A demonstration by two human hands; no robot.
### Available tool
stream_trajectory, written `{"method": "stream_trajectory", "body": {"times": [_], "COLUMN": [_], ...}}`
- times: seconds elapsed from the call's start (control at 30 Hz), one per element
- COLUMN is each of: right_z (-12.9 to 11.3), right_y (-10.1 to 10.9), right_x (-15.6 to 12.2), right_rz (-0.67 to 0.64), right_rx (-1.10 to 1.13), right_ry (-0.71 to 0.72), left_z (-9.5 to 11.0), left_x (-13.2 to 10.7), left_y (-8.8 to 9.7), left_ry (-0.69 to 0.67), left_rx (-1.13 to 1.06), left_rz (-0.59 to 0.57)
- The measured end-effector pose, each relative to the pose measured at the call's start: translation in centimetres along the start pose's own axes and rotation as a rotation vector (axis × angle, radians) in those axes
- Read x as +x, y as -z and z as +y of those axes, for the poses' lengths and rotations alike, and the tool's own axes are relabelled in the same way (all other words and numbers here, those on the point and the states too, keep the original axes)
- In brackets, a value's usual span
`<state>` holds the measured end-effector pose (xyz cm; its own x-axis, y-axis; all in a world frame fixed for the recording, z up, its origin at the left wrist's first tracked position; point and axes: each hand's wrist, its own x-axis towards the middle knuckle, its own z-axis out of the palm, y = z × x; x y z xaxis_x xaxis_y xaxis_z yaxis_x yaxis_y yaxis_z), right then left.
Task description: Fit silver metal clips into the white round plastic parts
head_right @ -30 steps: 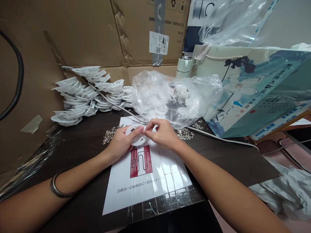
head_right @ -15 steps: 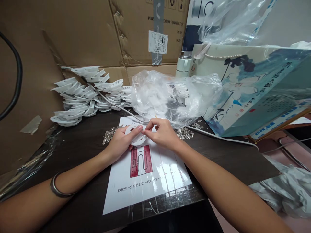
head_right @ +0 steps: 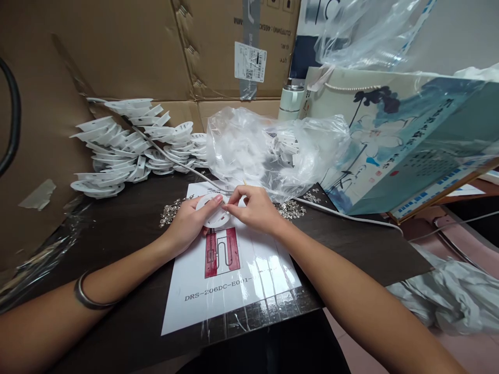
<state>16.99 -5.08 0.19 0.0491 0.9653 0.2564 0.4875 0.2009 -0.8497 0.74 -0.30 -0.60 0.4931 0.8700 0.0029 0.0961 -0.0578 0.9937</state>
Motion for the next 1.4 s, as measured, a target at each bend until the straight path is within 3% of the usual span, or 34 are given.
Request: {"method": "stream_trajectory", "body": {"times": [0.3,0.53,0.9,1.0,1.17,1.27,1.4], "right_z": [-0.3,0.1,-0.1,-0.2,0.0,0.3,0.3], "right_y": [1.2,1.4,1.6,1.6,2.1,2.2,1.8], "right_x": [0.2,0.1,-0.1,0.1,0.5,0.5,0.4], "right_rz": [0.126,-0.278,-0.309,-0.224,0.139,0.188,0.219], "right_rx": [0.097,-0.216,-0.303,-0.313,-0.001,0.151,0.162], "right_ry": [-0.073,-0.232,-0.213,-0.218,-0.141,-0.157,-0.183], "left_z": [0.1,0.1,-0.1,-0.1,-0.1,-0.1,0.0], "left_x": [-0.1,-0.2,-0.1,-0.1,-0.3,-0.4,-0.5], "left_y": [0.0,0.1,0.2,0.1,0.2,0.3,0.3], "left_ry": [0.012,0.037,0.044,0.056,0.004,-0.021,-0.044], "left_rx": [-0.044,-0.043,-0.047,-0.044,-0.04,-0.044,-0.084], "left_rz": [0.022,-0.018,-0.027,-0.019,-0.076,-0.118,-0.177]}}
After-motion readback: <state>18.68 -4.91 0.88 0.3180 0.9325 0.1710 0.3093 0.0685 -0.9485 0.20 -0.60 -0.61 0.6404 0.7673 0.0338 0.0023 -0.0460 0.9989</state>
